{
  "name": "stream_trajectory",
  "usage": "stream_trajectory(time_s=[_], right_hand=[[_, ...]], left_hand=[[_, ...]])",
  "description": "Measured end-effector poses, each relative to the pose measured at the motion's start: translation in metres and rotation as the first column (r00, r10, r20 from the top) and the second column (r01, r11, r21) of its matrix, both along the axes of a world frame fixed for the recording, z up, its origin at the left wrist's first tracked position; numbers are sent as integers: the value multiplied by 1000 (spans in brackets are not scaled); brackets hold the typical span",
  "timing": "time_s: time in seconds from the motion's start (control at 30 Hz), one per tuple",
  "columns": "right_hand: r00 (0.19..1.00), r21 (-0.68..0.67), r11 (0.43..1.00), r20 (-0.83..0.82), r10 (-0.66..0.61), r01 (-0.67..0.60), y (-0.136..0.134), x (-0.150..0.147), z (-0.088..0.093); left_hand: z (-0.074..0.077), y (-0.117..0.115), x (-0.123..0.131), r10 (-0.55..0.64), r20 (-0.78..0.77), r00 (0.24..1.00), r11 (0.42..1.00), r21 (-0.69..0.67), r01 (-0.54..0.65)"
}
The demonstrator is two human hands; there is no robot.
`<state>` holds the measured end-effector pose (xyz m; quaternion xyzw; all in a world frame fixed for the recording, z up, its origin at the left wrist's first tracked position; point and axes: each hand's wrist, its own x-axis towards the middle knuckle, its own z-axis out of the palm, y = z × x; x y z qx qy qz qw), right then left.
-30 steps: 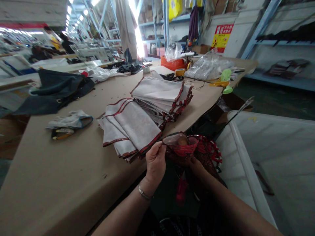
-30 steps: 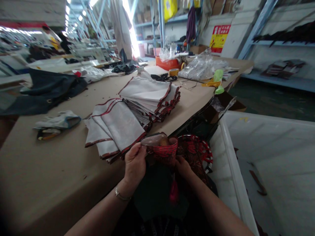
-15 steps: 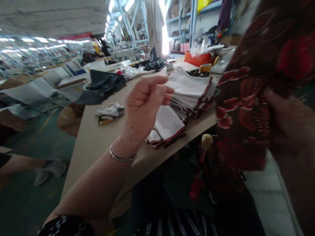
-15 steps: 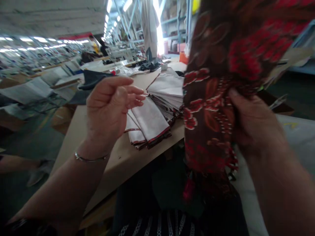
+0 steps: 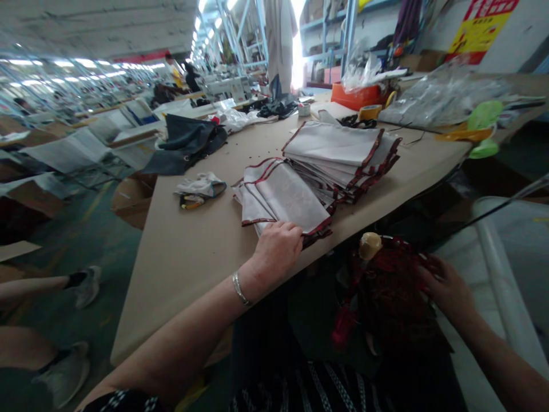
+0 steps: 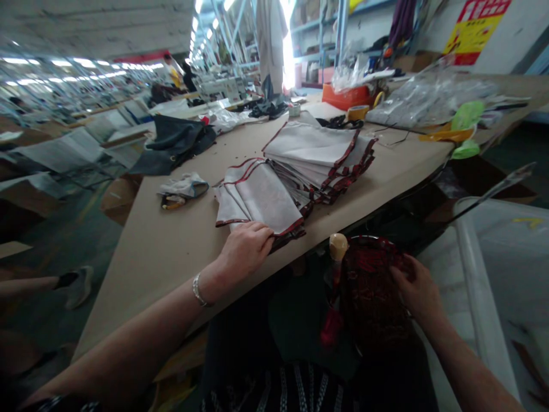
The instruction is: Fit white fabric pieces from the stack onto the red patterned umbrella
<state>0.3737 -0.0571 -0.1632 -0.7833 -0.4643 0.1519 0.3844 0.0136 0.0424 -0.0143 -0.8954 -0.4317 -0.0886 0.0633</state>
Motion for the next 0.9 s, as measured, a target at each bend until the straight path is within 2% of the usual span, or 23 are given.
stream_trajectory(time_s=[0.07, 0.1, 0.13, 0.17, 0.23, 0.27, 0.3, 0.33, 0.43, 0.5, 0.63, 0.77, 0.9], right_hand=[[1000, 177, 984, -4, 31, -30, 3, -29, 43], [993, 276, 953, 38, 115, -121, 5, -48, 69], [965, 375, 890, 132, 226, -260, 7, -70, 94], [905, 437, 794, 246, 346, -423, 11, -92, 117], [729, 399, 610, 395, 560, -685, 25, -134, 149], [653, 355, 548, 433, 622, -758, 35, -151, 157], [600, 309, 515, 445, 664, -799, 47, -164, 160], [581, 275, 513, 441, 684, -813, 59, -174, 160], [636, 244, 590, 375, 675, -770, 93, -184, 150], [683, 256, 634, 315, 659, -730, 105, -181, 144], [705, 290, 643, 251, 663, -709, 100, -173, 143], [682, 289, 620, 245, 689, -729, 90, -172, 142], [667, 248, 620, 259, 698, -745, 96, -175, 142]], left_hand=[[1, 2, 0, -1, 8, 1000, 1000, -13, 2], [2, 3, -1, 0, 20, 1000, 1000, -18, 1], [2, 4, -2, 0, 33, 999, 1000, -24, 1], [1, 4, -3, -4, 48, 999, 999, -31, 5], [0, 6, -5, -24, 92, 995, 998, -61, 30], [-1, 7, -6, -36, 127, 991, 995, -83, 47], [-3, 9, -8, -44, 170, 984, 992, -108, 63], [-4, 10, -9, -45, 221, 974, 988, -133, 76], [-8, 14, -13, -11, 365, 931, 976, -197, 89], [-9, 15, -15, 8, 415, 910, 972, -219, 91], [-10, 14, -15, -2, 398, 918, 973, -212, 94], [-10, 14, -12, 5, 370, 929, 979, -191, 70], [-10, 16, -9, 34, 391, 920, 976, -212, 54]])
